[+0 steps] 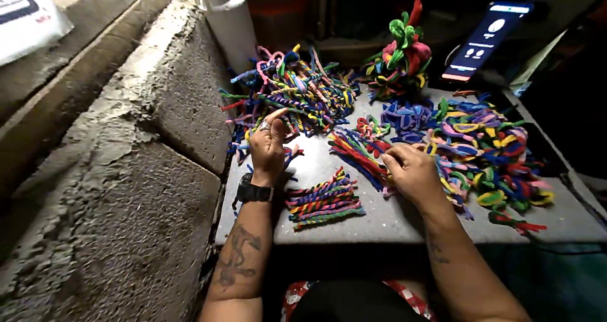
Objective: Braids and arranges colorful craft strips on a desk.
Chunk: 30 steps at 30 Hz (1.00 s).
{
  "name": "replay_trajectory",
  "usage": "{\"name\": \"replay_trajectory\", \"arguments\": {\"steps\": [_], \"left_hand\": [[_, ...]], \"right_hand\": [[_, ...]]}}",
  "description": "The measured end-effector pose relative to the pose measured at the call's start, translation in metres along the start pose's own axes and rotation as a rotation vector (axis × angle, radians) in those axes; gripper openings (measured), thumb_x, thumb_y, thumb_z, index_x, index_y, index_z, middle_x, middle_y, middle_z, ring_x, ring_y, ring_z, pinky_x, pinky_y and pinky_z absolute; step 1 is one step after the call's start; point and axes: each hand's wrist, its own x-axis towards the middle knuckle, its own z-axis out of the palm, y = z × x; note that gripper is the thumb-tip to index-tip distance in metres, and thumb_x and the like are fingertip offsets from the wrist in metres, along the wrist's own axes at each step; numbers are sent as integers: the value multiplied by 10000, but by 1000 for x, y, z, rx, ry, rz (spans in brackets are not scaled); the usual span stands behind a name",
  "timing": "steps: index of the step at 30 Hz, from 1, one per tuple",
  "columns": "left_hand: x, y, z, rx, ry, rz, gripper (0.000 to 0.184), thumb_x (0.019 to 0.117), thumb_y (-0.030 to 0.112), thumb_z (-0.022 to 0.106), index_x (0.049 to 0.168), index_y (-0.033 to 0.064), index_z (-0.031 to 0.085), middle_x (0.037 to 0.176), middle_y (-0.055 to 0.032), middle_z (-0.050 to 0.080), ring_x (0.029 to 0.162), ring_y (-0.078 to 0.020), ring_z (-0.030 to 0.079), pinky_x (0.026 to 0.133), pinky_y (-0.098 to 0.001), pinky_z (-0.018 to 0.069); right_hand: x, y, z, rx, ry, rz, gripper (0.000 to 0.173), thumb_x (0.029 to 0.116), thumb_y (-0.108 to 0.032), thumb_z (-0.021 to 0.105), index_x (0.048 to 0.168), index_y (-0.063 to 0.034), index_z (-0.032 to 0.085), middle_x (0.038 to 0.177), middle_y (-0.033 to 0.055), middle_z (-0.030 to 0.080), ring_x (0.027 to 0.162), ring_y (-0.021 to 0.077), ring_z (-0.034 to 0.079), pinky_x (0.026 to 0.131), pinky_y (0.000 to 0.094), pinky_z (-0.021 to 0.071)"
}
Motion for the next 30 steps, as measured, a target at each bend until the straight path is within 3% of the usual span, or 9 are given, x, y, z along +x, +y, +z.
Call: {"name": "replay_trajectory", "arguments": {"steps": [5, 7, 10, 13, 16, 20, 24, 26, 30], "left_hand": [[4, -6, -15, -27, 106, -18, 558, 1119, 437, 299, 1304, 25, 626, 948, -20, 696, 793, -7, 650, 784, -233, 566], [8, -8, -18, -25, 166, -11, 555, 1124, 416, 292, 1272, 11, 641, 910, -1, 701, 776, 7, 649, 780, -222, 562], [13, -12, -19, -17, 231, 10, 521, 1124, 348, 307, 1221, -18, 664, 931, -16, 725, 776, -3, 667, 785, -233, 574], [8, -10, -22, 42, 175, -43, 547, 1128, 404, 285, 1272, 22, 648, 936, -38, 712, 771, -11, 661, 782, -228, 563], [7, -9, -23, 42, 168, -54, 558, 1126, 414, 280, 1274, 21, 648, 947, -49, 715, 766, -16, 663, 775, -231, 565], [7, -11, -23, 15, 173, -42, 544, 1128, 398, 288, 1277, 16, 646, 1004, -68, 720, 794, -34, 678, 794, -249, 575], [7, -10, -24, 45, 177, -64, 568, 1125, 422, 269, 1283, 29, 647, 965, -65, 721, 772, -42, 672, 782, -261, 572], [7, -8, -25, 52, 175, -62, 556, 1129, 402, 270, 1286, 22, 644, 973, -64, 715, 771, -32, 669, 785, -248, 574], [7, -8, -27, 41, 175, -51, 565, 1126, 420, 273, 1299, 24, 638, 1020, -77, 718, 782, -44, 678, 780, -257, 579]], "right_hand": [[-3, 7, -4, -48, -230, 87, 264, 1010, -255, 647, 1063, -18, 751, 1007, 196, 707, 950, 394, 679, 894, 677, 472], [5, 7, -9, -22, -258, 96, 288, 1015, -267, 644, 1073, -3, 743, 1032, 210, 701, 966, 407, 675, 886, 677, 483], [21, 6, -11, 5, -310, 117, 293, 1058, -235, 566, 1130, 1, 724, 1115, 224, 683, 1035, 408, 663, 908, 654, 496], [37, 0, -12, -14, -388, 179, 295, 1093, -177, 478, 1243, -10, 669, 1210, 228, 675, 1125, 416, 652, 973, 652, 481], [52, -5, -13, 14, -404, 203, 306, 1095, -98, 408, 1327, -16, 590, 1203, 224, 685, 1102, 416, 668, 942, 647, 497], [70, 2, -2, 122, -517, 274, 315, 1089, -72, 371, 1356, -42, 536, 1179, 172, 703, 1056, 335, 699, 931, 572, 539], [76, 8, 9, 125, -537, 323, 313, 1096, -82, 369, 1367, -57, 523, 1166, 168, 707, 1018, 333, 706, 899, 555, 549], [75, 10, 8, 129, -510, 315, 324, 1088, -69, 368, 1373, -56, 521, 1189, 175, 696, 1004, 341, 707, 877, 563, 555], [74, -2, -5, 99, -490, 252, 320, 1091, -81, 378, 1354, -25, 551, 1232, 201, 670, 1088, 372, 673, 933, 607, 517]]}}
